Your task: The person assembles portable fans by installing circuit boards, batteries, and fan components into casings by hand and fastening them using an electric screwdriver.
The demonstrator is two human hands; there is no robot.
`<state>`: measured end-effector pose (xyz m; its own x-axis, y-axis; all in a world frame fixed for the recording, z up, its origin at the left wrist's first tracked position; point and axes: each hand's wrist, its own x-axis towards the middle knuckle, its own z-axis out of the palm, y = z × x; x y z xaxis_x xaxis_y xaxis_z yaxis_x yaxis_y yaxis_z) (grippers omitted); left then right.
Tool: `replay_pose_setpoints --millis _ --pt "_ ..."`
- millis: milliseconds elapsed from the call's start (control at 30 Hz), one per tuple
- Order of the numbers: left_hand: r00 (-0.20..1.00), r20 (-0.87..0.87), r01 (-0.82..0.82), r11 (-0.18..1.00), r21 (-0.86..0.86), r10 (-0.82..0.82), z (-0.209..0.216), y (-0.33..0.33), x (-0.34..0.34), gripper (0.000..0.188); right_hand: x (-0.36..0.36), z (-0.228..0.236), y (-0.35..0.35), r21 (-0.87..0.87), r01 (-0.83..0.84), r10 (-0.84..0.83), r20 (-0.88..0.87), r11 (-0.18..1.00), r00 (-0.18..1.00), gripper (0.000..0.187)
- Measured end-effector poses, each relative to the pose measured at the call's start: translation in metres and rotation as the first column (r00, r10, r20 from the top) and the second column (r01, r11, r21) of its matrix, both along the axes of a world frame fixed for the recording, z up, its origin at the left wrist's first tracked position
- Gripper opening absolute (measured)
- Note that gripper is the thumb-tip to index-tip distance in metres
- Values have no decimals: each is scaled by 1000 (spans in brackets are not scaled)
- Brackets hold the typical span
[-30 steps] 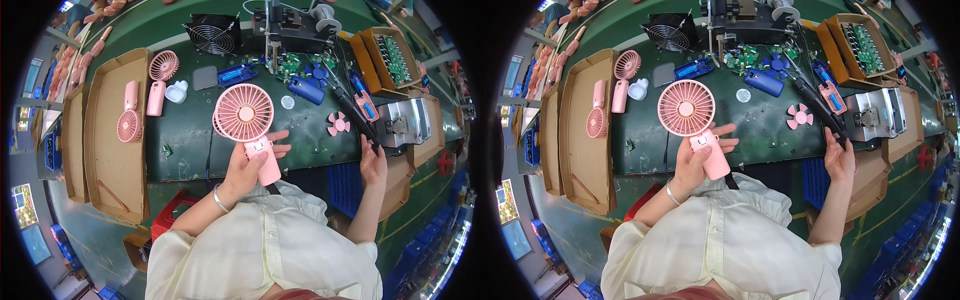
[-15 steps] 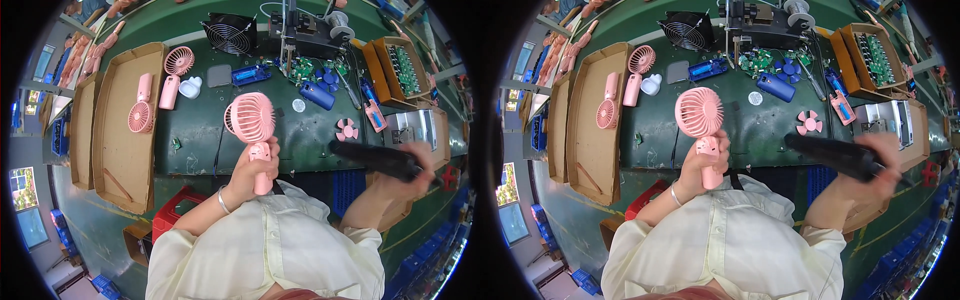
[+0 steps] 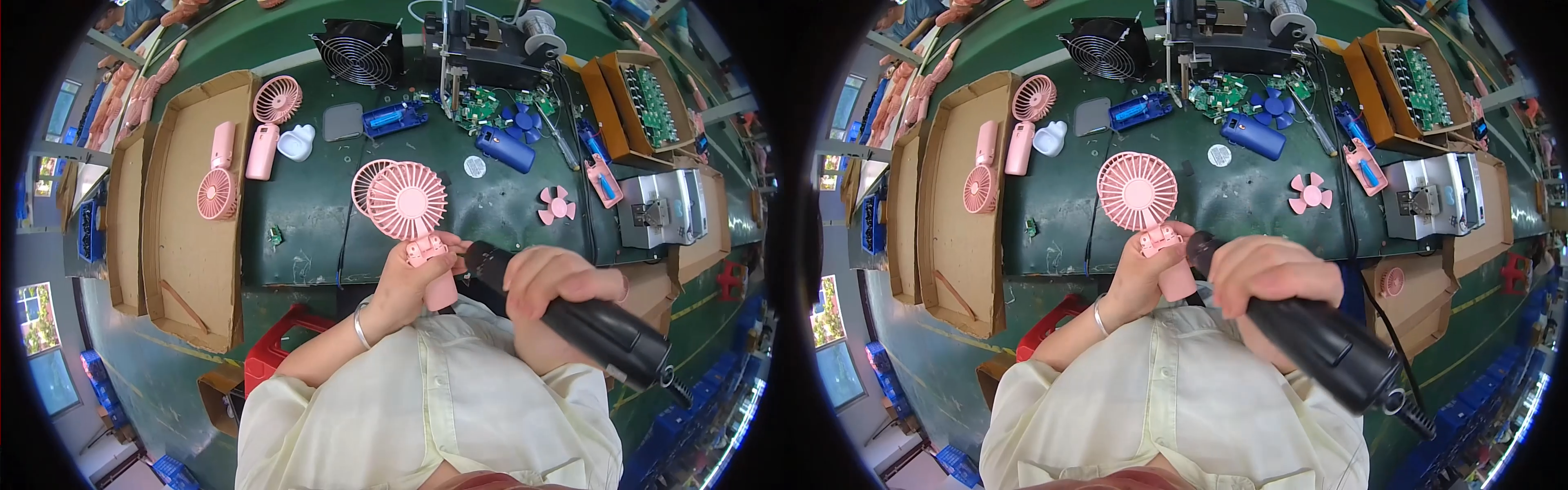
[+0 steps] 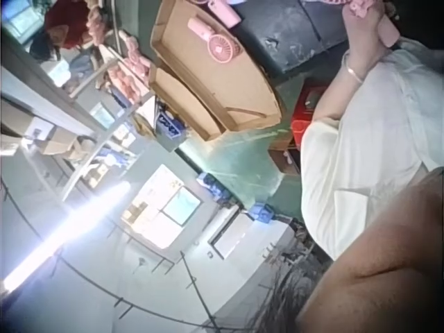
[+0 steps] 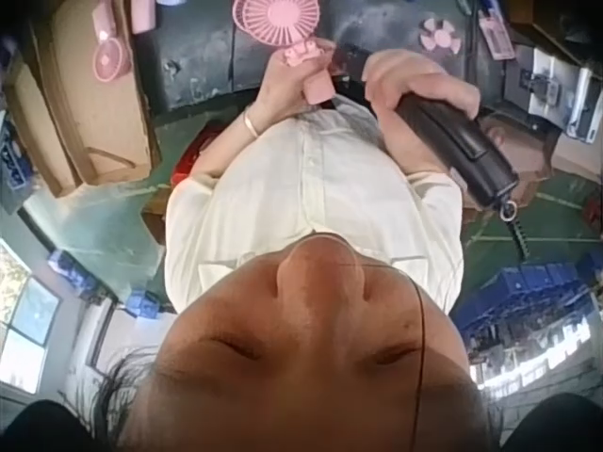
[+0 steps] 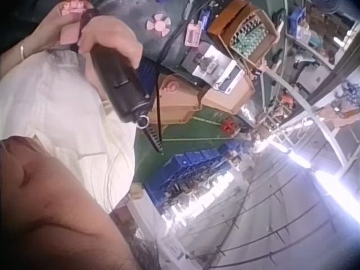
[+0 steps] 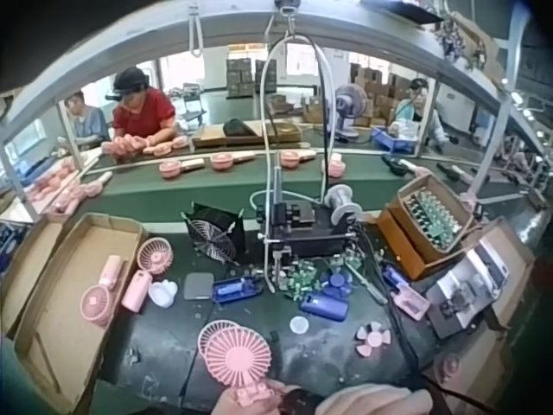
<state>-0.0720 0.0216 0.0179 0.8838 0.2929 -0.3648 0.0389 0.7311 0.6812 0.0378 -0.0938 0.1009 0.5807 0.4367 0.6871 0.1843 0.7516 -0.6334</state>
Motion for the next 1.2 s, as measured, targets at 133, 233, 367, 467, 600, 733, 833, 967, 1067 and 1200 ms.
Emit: replay_pose_setpoints --millis 133,233,367,467,600,733,833,967,1067,1200 --pt "997 5 70 993 97 -71 -6 -1 0 23 6 -8 0 -15 -50 52 152 999 987 23" --pt "996 39 75 994 78 -79 -8 -2 1 22 4 -7 0 -8 -65 66 133 998 989 23" --pt "997 4 78 984 163 -79 -1 -2 -2 23 11 -8 8 28 -191 178 259 981 949 18" --pt "993 50 95 986 140 -103 7 -1 -2 23 16 -2 6 -1 -272 253 365 962 896 17" --pt "989 52 124 975 185 -136 9 0 1 23 12 1 -1 -74 -305 312 320 950 895 20" --pt "988 39 136 971 198 -147 5 -3 -2 20 9 -2 -5 -77 -308 316 308 948 897 20" --pt "993 -13 114 993 18 -114 6 -3 -5 15 3 0 -5 -9 -186 185 172 983 968 20" --pt "996 -54 67 996 56 -64 8 -5 1 15 -1 3 -7 50 -197 184 195 979 963 27" --pt "996 -63 74 995 68 -70 0 -5 0 15 -3 7 0 -55 -200 208 257 978 944 18" --pt "995 -63 79 995 67 -74 1 -10 1 15 -1 4 1 -97 -227 246 285 969 927 15"
